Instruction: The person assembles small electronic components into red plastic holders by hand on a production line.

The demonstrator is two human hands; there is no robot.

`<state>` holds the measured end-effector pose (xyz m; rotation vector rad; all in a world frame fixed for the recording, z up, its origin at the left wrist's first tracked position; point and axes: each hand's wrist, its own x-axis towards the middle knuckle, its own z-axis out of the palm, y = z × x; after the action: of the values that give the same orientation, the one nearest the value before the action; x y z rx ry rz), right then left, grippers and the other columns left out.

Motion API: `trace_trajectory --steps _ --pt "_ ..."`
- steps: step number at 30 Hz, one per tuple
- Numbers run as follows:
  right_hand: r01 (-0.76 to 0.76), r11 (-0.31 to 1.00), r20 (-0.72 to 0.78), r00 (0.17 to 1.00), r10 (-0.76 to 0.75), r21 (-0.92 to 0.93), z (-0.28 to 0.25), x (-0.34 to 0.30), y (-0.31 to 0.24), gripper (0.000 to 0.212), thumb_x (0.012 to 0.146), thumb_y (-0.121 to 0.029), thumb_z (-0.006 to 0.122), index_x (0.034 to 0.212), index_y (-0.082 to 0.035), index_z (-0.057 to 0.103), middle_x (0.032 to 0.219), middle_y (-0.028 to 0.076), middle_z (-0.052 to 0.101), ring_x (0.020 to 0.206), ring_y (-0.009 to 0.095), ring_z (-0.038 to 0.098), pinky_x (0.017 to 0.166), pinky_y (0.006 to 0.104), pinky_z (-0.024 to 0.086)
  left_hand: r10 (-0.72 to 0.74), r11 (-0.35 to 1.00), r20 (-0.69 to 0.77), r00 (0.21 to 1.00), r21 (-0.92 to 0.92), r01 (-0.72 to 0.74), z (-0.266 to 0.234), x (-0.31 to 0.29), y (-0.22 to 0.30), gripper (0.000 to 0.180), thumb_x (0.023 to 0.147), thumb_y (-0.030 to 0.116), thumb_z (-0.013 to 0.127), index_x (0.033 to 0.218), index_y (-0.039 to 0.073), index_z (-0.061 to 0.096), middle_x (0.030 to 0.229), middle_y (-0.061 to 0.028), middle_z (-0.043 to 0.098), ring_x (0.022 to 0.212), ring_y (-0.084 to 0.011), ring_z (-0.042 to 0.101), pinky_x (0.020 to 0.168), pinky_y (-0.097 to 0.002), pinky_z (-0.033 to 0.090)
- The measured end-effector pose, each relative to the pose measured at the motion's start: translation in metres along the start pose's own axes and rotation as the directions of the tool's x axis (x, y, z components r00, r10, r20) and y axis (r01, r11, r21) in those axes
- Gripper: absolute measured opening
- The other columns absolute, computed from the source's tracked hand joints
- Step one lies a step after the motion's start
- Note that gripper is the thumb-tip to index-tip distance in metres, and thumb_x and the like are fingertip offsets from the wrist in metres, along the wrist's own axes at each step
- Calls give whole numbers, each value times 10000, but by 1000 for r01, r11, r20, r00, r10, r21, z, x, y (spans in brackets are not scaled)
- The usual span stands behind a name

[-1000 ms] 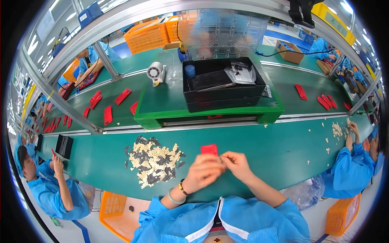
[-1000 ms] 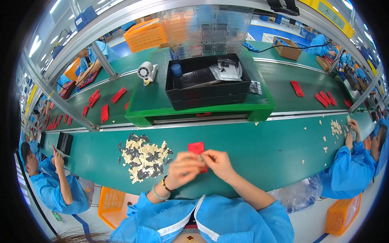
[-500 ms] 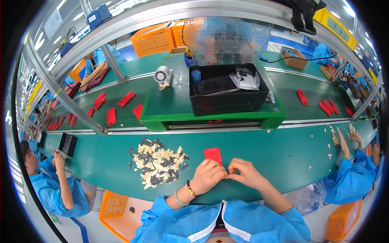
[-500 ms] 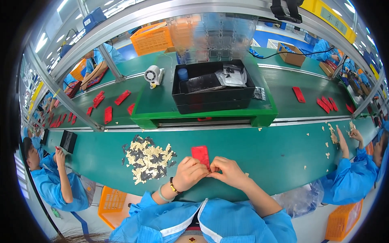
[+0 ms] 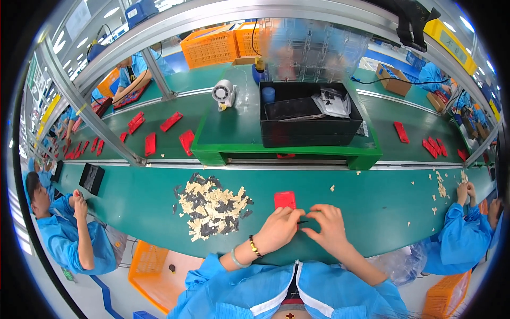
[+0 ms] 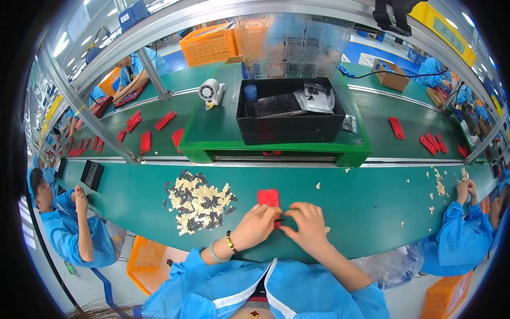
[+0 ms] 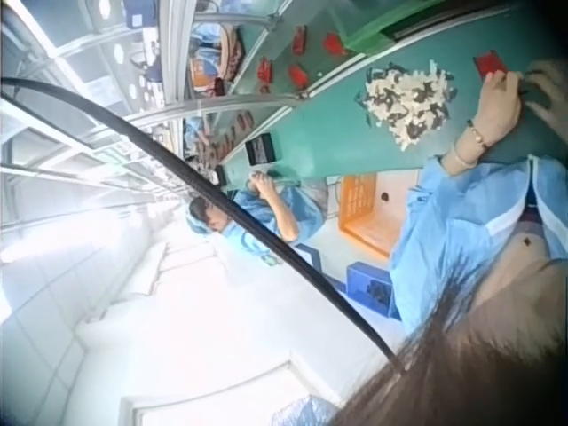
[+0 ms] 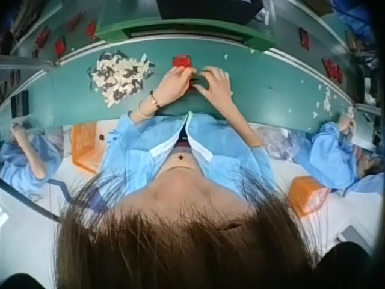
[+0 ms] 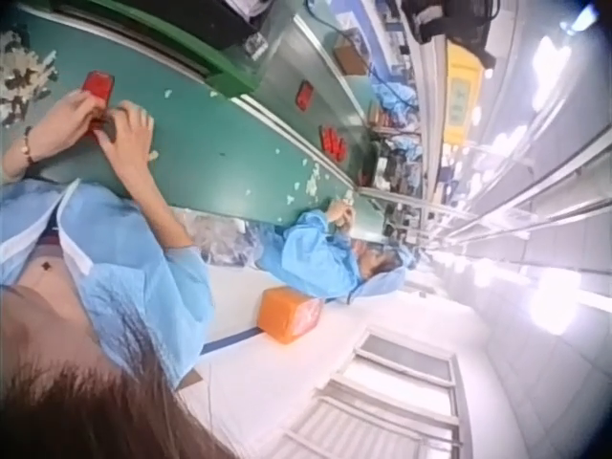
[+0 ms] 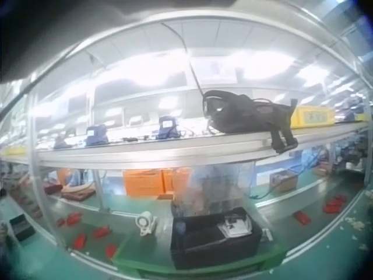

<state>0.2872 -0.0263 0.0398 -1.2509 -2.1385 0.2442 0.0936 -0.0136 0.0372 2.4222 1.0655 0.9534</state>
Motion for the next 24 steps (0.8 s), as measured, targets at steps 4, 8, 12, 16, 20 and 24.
trace_trajectory --steps 4,8,12,16,20,24 --pt "203 977 -107 972 -209 -57 11 14 -12 195 686 -143 736 856 -109 646 987 31 607 975 224 573 829 380 401 -124 983 -36 992 -137 118 -7 -3 2 262 846 -27 540 1097 29 491 908 -117 635 832 -330 603 763 -404 469" --pt "321 943 -253 908 -334 -91 23 32 -8 143 726 -104 718 839 -92 632 944 65 605 912 227 598 725 350 440 -378 889 -118 918 -324 324 -15 -7 -6 304 836 -48 521 1132 14 491 1066 -177 580 1002 -368 569 879 -411 458" --pt "-19 904 -262 954 144 428 53 41 31 61 824 -67 671 828 -60 610 824 65 605 734 152 605 565 263 436 -189 980 -118 975 44 195 7 -31 -34 334 838 71 598 1157 4 524 1201 -190 506 1145 -371 489 963 -422 426" --pt "-495 381 247 805 540 781 83 44 63 117 905 -95 621 810 -33 594 626 -7 560 520 36 492 439 178 355 -102 968 16 995 233 96 40 -41 -46 475 821 222 666 1209 -15 529 1238 -181 508 1224 -365 448 1026 -432 395" --pt "-587 416 335 775 536 694 86 56 63 135 887 -112 654 812 -15 600 572 -31 546 478 19 453 423 180 336 -93 965 45 995 249 79 37 -35 -48 529 799 276 686 1204 -29 535 1227 -187 514 1200 -359 465 1009 -424 411" --pt "-624 419 380 758 531 659 92 64 68 122 868 -95 674 822 1 613 599 -14 579 496 26 468 434 192 350 -119 960 9 993 255 113 41 -27 -53 578 779 317 699 1204 -40 536 1219 -190 514 1176 -345 481 987 -421 430"
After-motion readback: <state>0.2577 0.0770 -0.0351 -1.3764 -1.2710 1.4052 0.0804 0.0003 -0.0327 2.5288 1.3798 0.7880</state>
